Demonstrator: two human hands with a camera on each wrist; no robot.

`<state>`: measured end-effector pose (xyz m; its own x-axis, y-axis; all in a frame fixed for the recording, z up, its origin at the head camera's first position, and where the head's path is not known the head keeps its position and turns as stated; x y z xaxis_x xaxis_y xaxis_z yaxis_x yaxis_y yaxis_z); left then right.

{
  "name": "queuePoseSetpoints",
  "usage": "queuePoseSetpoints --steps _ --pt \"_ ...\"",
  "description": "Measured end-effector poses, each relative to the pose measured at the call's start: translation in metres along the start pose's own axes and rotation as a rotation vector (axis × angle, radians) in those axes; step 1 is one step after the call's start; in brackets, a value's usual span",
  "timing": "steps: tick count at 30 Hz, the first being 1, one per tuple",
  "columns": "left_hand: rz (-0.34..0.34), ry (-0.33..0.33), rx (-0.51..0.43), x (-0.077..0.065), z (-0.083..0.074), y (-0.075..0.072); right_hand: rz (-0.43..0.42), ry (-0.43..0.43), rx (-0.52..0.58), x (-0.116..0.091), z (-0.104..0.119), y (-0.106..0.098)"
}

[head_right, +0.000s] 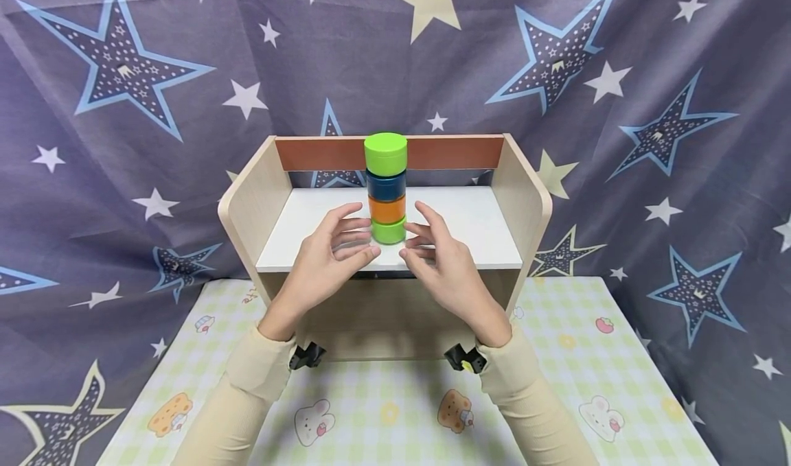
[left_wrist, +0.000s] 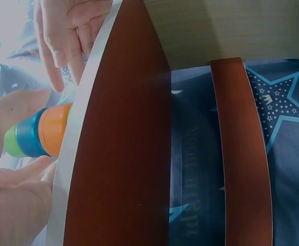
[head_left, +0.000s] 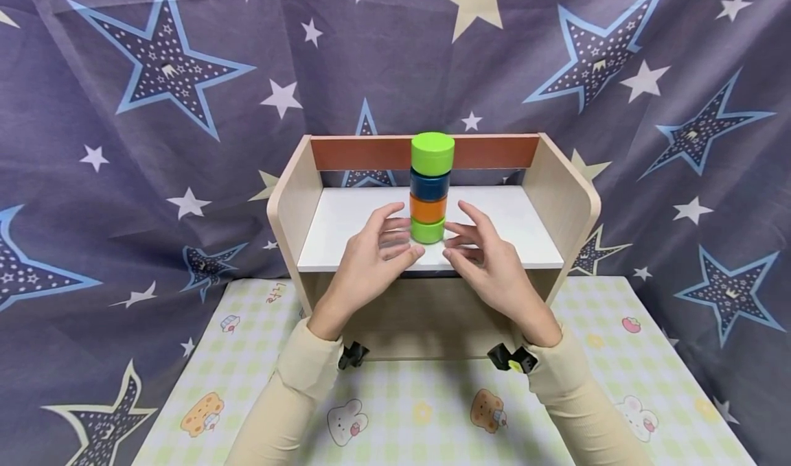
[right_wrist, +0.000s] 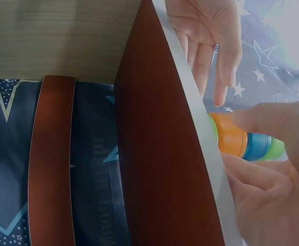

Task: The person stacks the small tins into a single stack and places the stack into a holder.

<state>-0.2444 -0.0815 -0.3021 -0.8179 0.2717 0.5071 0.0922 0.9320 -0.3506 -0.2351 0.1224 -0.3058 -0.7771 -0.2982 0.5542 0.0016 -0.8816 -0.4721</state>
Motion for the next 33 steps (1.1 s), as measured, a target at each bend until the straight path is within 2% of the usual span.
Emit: queuePoseSetpoints --steps 17,28,33 --pt "0.057 -0.019 0.011 -0.0005 -0.0026 0.0014 0.151 0.017 -0.156 0.0027 0.0080 0.0060" --pt "0.096 -0.039 0.027 -0.0004 -0.0004 0.0044 0.183 0.048 -0.187 0.0038 0.0080 0.0070" --pt "0.093 -0.061 0.065 -0.0016 -0.0004 0.0035 0.162 0.047 -0.171 0.0038 0.0069 0.0060"
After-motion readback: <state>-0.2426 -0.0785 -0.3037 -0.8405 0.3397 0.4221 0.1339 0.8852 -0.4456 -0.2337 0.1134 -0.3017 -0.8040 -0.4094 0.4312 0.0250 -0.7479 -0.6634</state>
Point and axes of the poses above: each hand's wrist, its own x-axis towards the middle knuckle, its own y-axis out of the palm, z = x × y, the point moved 4 cm from there along x, towards the middle knuckle, and after that the axes turned 3 degrees about y, right-handed, at the moved point
